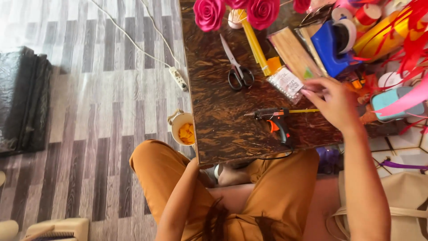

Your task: The person sits on the floor and uses a hot glue gun to apply adhesive to yellow paper petals, then folds and presses them to form a flower shape. The person repeats this process with multiple petals, placing finished pieces into a nearby container.

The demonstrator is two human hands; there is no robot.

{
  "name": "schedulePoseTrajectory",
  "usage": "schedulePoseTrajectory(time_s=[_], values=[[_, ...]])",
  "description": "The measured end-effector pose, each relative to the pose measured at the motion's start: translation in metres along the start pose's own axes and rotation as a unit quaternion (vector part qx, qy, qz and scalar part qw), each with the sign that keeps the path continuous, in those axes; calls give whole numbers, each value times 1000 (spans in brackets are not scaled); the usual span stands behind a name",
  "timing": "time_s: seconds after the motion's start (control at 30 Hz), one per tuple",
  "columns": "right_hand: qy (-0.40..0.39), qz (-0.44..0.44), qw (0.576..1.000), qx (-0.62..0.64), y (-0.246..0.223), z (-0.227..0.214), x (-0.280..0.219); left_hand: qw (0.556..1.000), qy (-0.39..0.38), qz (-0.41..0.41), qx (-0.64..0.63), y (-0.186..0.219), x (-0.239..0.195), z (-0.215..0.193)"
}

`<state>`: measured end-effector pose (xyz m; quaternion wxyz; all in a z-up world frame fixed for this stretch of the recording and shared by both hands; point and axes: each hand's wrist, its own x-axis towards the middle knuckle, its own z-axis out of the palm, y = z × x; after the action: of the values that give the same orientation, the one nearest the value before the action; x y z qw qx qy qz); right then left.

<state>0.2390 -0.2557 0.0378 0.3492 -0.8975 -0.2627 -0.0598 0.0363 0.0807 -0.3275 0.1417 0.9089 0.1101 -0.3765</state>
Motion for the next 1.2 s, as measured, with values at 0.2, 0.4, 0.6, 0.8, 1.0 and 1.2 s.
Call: schedulePoseTrajectory(time_s=[0.2, 0.4, 0.6, 0.8, 1.0, 1.2], values=[[7, -50, 997, -58, 62, 74, 108, 994, 70, 36, -73, -24, -14, 35], [-54, 22, 998, -34, 100, 97, 139, 991, 84, 53, -88, -7, -60, 1], [8, 32, 999, 42, 102, 67, 130, 990, 82, 10, -114, 2, -62, -6], [39, -67, 997, -20, 112, 41, 107, 989, 132, 61, -11, 16, -69, -8], [113, -116, 987, -21, 59, 14, 73, 985, 137, 106, 22, -2, -69, 30], [97, -35, 987, 120, -46, 1, 10, 878, -15, 337, -340, 38, -253, -155]])
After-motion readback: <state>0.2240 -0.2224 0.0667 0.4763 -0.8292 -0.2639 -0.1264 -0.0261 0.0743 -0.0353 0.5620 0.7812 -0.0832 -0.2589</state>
